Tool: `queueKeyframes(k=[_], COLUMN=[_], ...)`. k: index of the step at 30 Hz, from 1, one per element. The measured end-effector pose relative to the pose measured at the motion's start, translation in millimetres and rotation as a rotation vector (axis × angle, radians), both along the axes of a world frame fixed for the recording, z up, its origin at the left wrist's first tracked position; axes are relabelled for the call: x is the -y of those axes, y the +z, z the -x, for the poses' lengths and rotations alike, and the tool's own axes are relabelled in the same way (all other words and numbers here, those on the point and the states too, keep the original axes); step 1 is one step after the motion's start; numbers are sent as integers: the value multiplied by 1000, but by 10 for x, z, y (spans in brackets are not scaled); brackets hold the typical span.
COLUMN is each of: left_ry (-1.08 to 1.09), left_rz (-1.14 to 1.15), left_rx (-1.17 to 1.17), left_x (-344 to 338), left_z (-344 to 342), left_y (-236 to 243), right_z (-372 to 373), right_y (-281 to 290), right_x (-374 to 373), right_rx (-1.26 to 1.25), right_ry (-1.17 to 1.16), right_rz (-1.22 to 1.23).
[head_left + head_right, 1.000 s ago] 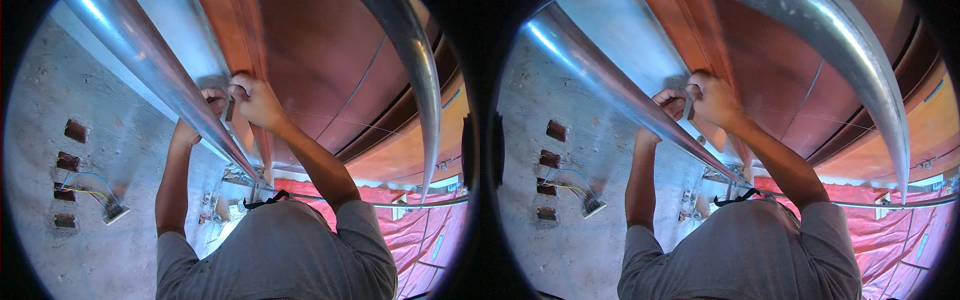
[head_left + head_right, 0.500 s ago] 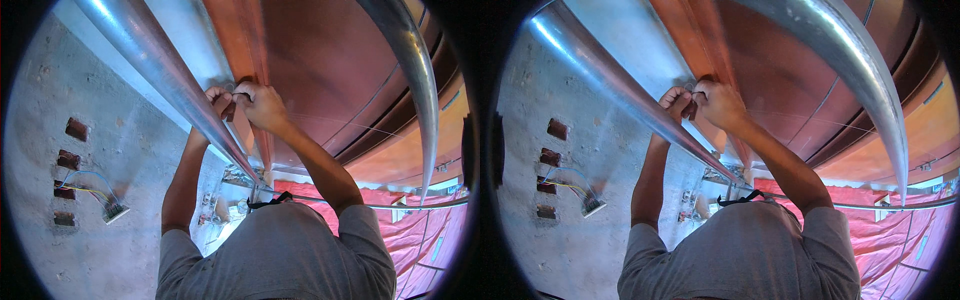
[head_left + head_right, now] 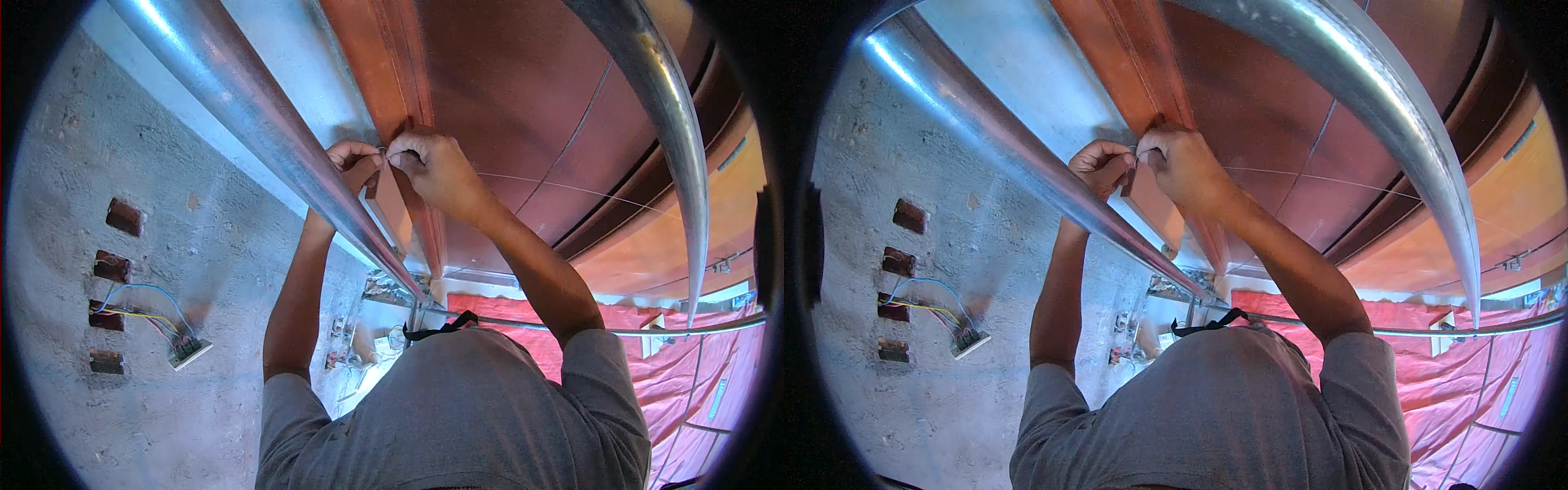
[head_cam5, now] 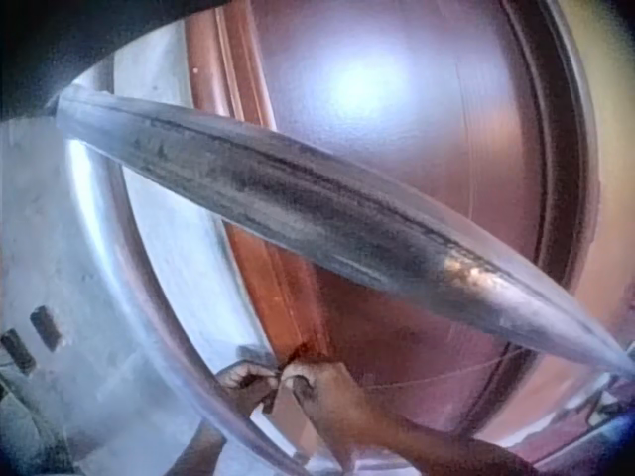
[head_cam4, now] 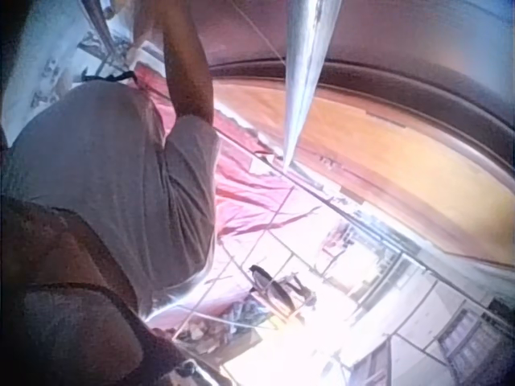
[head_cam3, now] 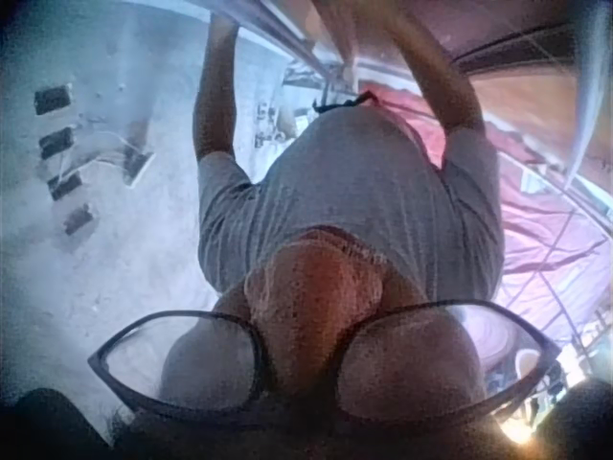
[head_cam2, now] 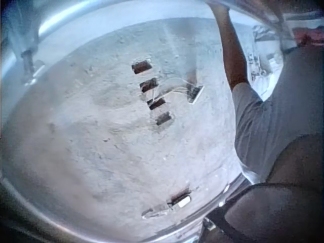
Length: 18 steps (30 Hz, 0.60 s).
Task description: The person installs a piece of wood trim around a door frame using adhesive and a string line for alignment, then picks up a hammer and prepares a drill.
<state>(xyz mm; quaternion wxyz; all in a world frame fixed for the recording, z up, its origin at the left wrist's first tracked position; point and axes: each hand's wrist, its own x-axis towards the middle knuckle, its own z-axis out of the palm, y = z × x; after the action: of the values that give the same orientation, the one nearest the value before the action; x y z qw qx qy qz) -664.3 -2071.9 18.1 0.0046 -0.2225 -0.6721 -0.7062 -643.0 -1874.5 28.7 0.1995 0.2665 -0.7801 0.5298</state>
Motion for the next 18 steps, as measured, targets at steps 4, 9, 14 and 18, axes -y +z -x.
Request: queueKeyframes(k=[4,9,14,18], left_ry=[27,-83,-95,-192], left_rz=[147,190,210,199], left_rx=[-171,-39,40,77], left_x=[-16,-25,-38,53], left_z=[29,30,-4,52], left_y=[58,138,207,212], right_z=[77,213,218,177], right_y=[-26,-11,81,92], right_x=[12,-138,-232,-244], right_rx=[186,691,933,1021], right_ry=[4,264,506,638], right_rz=[77,372,503,564])
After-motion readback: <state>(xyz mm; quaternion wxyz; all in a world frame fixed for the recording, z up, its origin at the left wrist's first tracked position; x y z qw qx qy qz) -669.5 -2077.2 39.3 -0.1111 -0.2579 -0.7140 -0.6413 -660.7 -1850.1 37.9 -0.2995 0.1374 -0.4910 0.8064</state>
